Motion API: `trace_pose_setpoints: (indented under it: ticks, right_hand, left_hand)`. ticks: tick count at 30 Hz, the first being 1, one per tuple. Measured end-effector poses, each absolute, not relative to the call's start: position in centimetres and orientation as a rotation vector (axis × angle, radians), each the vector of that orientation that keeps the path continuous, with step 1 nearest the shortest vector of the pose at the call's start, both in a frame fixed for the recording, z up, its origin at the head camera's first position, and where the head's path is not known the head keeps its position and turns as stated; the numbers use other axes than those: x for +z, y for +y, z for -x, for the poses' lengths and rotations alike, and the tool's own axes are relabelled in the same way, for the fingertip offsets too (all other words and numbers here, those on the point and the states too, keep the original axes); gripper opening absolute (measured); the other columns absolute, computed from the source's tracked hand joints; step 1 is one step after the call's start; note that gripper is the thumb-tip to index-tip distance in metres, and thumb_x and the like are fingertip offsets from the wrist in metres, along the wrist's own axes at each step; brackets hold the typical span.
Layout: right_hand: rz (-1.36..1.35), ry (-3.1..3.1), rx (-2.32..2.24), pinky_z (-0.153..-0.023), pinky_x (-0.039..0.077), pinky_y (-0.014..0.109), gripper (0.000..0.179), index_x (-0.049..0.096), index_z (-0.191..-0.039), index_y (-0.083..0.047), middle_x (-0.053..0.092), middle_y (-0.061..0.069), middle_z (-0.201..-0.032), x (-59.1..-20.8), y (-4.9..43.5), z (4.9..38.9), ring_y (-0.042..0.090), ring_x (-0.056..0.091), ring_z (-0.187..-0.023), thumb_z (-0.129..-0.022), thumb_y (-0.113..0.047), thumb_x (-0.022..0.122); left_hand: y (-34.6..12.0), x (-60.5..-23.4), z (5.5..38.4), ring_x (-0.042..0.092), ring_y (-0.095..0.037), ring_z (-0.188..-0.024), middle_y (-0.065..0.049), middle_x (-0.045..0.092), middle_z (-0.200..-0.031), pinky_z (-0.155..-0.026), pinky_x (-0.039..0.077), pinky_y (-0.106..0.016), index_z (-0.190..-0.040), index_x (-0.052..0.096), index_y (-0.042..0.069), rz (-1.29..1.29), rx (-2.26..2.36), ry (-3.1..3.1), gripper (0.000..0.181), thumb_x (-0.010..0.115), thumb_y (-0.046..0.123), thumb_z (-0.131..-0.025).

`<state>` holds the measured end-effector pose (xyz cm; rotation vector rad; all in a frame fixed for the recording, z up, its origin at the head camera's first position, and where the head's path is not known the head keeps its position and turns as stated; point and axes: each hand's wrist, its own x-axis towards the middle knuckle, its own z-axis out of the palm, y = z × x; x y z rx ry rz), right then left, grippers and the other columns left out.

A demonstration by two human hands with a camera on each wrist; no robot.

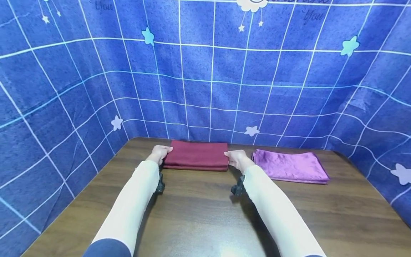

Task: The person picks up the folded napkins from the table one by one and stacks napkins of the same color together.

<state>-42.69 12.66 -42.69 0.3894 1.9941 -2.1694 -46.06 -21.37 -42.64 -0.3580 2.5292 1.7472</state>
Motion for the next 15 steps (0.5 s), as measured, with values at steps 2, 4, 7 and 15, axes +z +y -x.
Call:
trace_pose_setpoints:
  ticks: [2, 4, 7, 15]
  right_hand:
    - [-0.357, 1.948, -2.207, -0.093, 0.055, 0.037, 0.042, 0.062, -0.121, 0.005, 0.066, 0.017, -0.122, -47.1, 13.9, 47.1, 0.026, 0.064, -0.109, -0.082, -0.006, 0.075]
    - [-0.344, 1.914, -2.233, -0.083, 0.058, 0.035, 0.043, 0.068, -0.111, -0.001, 0.071, 0.011, -0.111, -52.0, 15.4, 52.2, 0.021, 0.067, -0.098, -0.074, -0.011, 0.084]
    - [-0.385, 1.907, -2.240, -0.080, 0.059, 0.034, 0.046, 0.069, -0.109, -0.004, 0.072, 0.008, -0.110, -55.0, 16.1, 55.4, 0.020, 0.067, -0.098, -0.069, -0.015, 0.088]
    - [-0.398, 1.893, -2.277, -0.088, 0.057, 0.035, 0.048, 0.061, -0.118, 0.007, 0.064, 0.023, -0.123, -46.1, 14.0, 46.0, 0.029, 0.063, -0.112, -0.076, -0.005, 0.081]
  left_hand:
    - [-20.1, -40.8, 44.2, 0.050, -0.018, -0.097, -0.017, 0.048, -0.144, -0.067, 0.046, -0.019, -0.133, 0.056, 0.002, 0.452, 1.699, 2.518, 0.042, 0.059, 0.021, -0.096]
    - [-20.6, -42.0, 45.7, 0.050, -0.018, -0.100, -0.015, 0.050, -0.143, -0.077, 0.049, -0.024, -0.132, 0.058, 0.003, 0.471, 1.691, 2.526, 0.041, 0.061, 0.022, -0.096]
    - [-21.8, -44.6, 48.7, 0.052, -0.017, -0.105, -0.010, 0.058, -0.136, -0.087, 0.050, -0.028, -0.119, 0.070, 0.011, 0.435, 1.747, 2.523, 0.034, 0.070, 0.026, -0.089]
    - [-20.7, -42.8, 47.3, 0.055, -0.019, -0.090, -0.014, 0.054, -0.130, -0.078, 0.053, -0.028, -0.124, 0.065, 0.002, 0.542, 1.747, 2.476, 0.039, 0.067, 0.023, -0.092]
